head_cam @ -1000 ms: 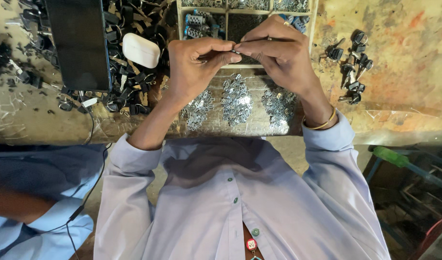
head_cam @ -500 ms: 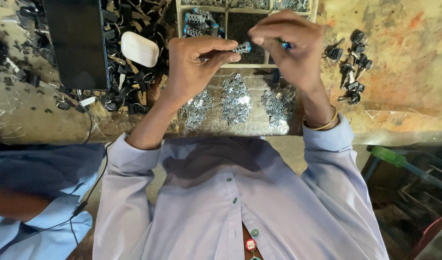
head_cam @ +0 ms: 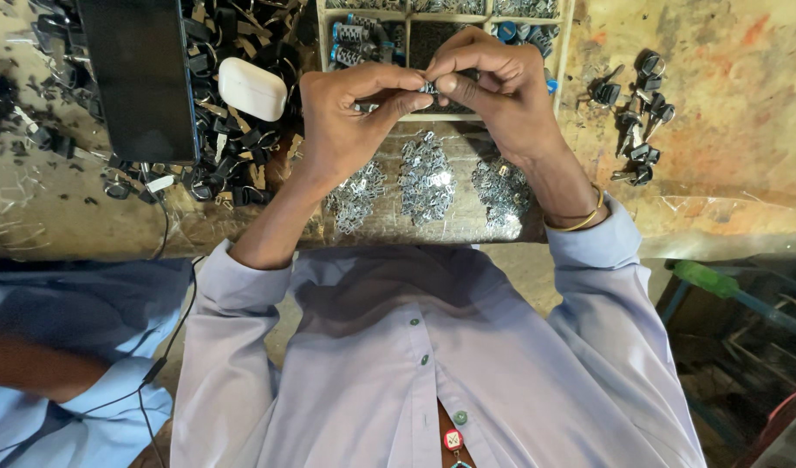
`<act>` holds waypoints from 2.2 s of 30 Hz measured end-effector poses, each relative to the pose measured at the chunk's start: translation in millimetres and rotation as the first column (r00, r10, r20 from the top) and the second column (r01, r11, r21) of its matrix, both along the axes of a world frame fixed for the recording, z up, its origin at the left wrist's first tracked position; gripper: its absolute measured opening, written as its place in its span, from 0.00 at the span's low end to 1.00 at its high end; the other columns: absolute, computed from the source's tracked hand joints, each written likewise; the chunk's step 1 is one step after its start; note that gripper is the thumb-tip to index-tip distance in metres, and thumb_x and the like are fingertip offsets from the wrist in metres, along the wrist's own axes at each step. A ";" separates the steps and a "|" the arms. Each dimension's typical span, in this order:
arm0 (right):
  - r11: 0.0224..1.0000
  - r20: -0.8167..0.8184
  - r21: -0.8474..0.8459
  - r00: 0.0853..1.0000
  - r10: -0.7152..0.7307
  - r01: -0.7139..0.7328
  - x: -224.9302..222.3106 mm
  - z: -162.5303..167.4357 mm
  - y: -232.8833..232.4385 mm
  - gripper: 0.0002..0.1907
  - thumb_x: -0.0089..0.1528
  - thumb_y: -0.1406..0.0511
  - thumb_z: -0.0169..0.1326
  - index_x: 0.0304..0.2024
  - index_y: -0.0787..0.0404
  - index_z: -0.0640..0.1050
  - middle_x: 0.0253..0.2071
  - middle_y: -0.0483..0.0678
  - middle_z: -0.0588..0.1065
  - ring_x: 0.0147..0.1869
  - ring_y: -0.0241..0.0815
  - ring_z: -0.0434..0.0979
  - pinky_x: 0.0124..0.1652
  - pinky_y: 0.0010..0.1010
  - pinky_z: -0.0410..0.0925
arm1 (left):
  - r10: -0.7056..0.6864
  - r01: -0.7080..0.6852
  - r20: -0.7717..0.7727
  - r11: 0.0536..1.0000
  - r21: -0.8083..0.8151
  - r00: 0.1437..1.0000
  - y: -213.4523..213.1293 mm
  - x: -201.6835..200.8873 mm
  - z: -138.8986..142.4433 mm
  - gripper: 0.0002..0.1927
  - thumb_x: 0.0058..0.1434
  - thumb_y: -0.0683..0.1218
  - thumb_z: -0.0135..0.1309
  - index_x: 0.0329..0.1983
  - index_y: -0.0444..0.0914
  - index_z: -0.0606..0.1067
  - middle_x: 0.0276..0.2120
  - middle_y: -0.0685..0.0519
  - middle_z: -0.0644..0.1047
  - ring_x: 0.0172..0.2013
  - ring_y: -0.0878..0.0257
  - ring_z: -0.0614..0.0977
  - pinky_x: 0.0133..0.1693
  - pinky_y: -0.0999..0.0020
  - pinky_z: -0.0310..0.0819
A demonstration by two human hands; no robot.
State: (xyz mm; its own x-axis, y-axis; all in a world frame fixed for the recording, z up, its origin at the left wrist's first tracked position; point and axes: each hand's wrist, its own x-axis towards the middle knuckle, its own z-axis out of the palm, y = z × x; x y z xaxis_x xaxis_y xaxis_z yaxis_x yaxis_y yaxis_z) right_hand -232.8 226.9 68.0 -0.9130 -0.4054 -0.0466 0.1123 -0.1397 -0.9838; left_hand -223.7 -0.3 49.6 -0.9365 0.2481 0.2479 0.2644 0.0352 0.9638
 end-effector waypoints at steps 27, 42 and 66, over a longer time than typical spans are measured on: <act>0.762 -0.374 0.587 0.926 -0.045 0.274 -6.7 21.3 -0.2 0.08 0.64 0.72 0.64 0.46 0.61 0.84 0.44 0.46 0.73 0.38 0.38 0.63 0.37 0.31 0.58 | 0.045 -0.043 -0.042 0.998 0.038 0.998 1.0 -0.4 -4.6 0.07 0.65 0.35 0.66 0.45 0.32 0.81 0.44 0.46 0.84 0.47 0.58 0.88 0.49 0.68 0.88; 0.748 -0.595 0.617 0.767 0.241 0.244 -10.7 17.5 17.2 0.06 0.70 0.74 0.65 0.47 0.64 0.79 0.47 0.48 0.73 0.54 0.46 0.71 0.53 0.36 0.64 | 0.045 -0.045 -0.025 0.999 0.020 0.999 2.0 -0.5 -4.7 0.08 0.64 0.33 0.66 0.45 0.32 0.81 0.45 0.45 0.84 0.47 0.59 0.88 0.49 0.69 0.88; 0.724 -0.621 0.637 0.733 0.277 0.266 1.0 30.9 2.6 0.09 0.73 0.75 0.63 0.51 0.65 0.76 0.54 0.51 0.75 0.51 0.46 0.80 0.46 0.33 0.73 | 0.080 -0.084 -0.057 0.994 -0.066 0.995 2.8 1.3 -2.1 0.09 0.62 0.37 0.70 0.45 0.33 0.83 0.44 0.46 0.85 0.45 0.59 0.89 0.48 0.69 0.87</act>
State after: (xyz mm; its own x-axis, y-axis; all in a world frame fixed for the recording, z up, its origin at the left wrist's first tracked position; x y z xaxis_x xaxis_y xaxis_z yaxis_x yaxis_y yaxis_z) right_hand -231.8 229.4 99.0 -0.8062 -0.5169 0.2879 -0.5709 0.5519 -0.6078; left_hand -222.4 2.5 47.5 -0.9400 0.1893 0.2838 0.3097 0.1244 0.9427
